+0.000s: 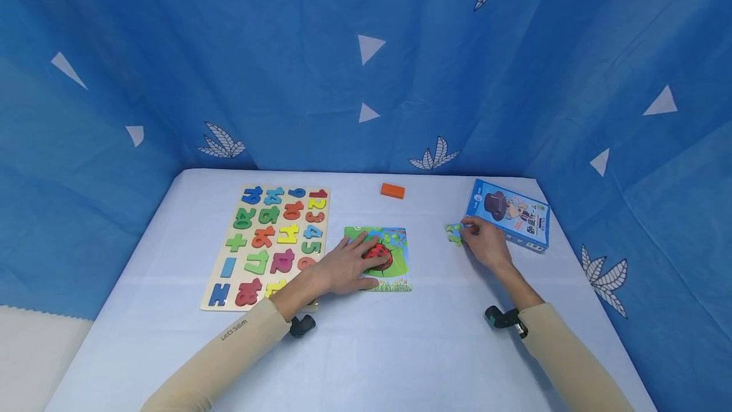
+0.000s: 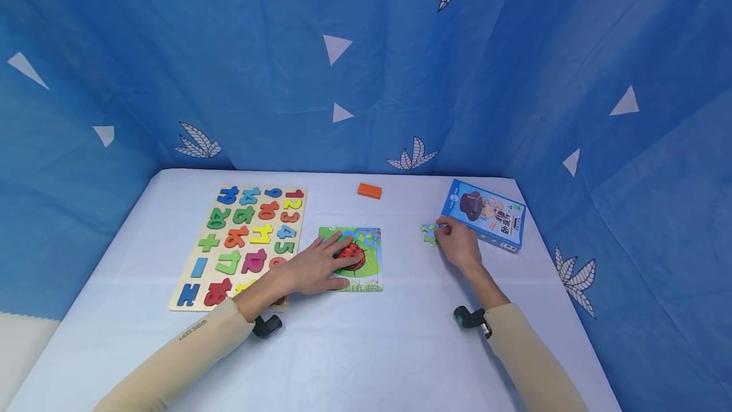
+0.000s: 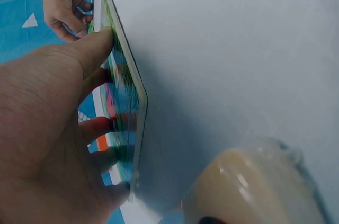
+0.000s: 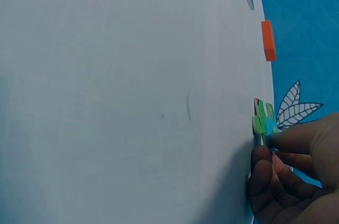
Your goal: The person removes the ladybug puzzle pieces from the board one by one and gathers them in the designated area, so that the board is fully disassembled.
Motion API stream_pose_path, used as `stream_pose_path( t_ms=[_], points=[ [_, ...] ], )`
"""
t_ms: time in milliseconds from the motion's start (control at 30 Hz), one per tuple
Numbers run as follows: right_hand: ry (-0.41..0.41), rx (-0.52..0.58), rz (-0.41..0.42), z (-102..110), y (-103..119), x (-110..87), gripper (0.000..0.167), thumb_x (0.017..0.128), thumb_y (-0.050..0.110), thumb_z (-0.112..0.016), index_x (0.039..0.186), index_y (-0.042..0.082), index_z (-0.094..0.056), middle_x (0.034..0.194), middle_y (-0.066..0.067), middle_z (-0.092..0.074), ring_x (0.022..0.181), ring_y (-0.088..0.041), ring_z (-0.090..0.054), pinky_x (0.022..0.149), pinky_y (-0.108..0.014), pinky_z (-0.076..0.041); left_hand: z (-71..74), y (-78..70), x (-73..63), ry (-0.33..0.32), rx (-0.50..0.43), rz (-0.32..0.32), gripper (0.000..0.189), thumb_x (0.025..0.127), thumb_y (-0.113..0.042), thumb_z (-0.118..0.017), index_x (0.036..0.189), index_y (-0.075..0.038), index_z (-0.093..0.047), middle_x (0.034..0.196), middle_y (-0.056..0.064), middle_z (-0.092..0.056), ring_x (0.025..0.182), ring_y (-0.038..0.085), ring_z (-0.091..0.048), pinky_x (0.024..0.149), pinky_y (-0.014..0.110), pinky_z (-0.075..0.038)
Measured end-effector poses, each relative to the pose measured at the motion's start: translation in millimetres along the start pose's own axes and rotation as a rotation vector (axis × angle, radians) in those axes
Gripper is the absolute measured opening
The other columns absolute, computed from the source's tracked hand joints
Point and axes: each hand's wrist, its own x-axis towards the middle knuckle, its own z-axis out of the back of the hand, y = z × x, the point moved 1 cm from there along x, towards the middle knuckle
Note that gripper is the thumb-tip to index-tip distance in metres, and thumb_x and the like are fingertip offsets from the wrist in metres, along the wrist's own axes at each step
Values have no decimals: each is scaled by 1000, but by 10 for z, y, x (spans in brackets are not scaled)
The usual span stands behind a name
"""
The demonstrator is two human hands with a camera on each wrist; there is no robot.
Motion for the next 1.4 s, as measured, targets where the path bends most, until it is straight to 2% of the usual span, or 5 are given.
stream_pose_path(
  t_ms=[200,733,933,1200,1400],
  points=[
    [-11,-23,14,16,-5,-2,34,99,17,-59,130,3,-65,106,-18,-70,87,-27,-65,70,-32,-49,15,-11,-8,5,-6,4,62,101,-55,-50,157,-33,-35,169,11,-14,155,37,-10,119,62,-21],
    [-40,-46,15,-23,14,-6,32,98,12,-60,127,0,-66,103,-18,-70,83,-25,-63,64,-30,-48,6,1,-11,1,-19,6,62,101,-54,-52,157,-34,-35,169,10,-15,155,36,-10,120,62,-20],
    [-46,-75,47,-31,8,-1,28,96,10,-63,122,2,-69,98,-15,-71,80,-24,-62,64,-29,-47,8,1,-8,2,-22,9,62,101,-55,-51,157,-34,-36,169,9,-15,155,36,-10,120,62,-19],
    [29,-126,111,-34,55,-4,37,93,25,-71,125,5,-70,97,-13,-67,87,-27,-58,65,-31,-44,14,3,-21,6,-36,11,62,101,-54,-51,157,-34,-35,169,10,-14,155,36,-9,120,62,-19],
    [62,-131,96,-28,58,0,35,95,23,-69,125,5,-69,102,-16,-65,90,-29,-57,68,-34,-46,10,14,-21,0,-44,5,62,101,-54,-51,157,-32,-35,169,10,-14,155,36,-9,120,63,-19]
  ],
)
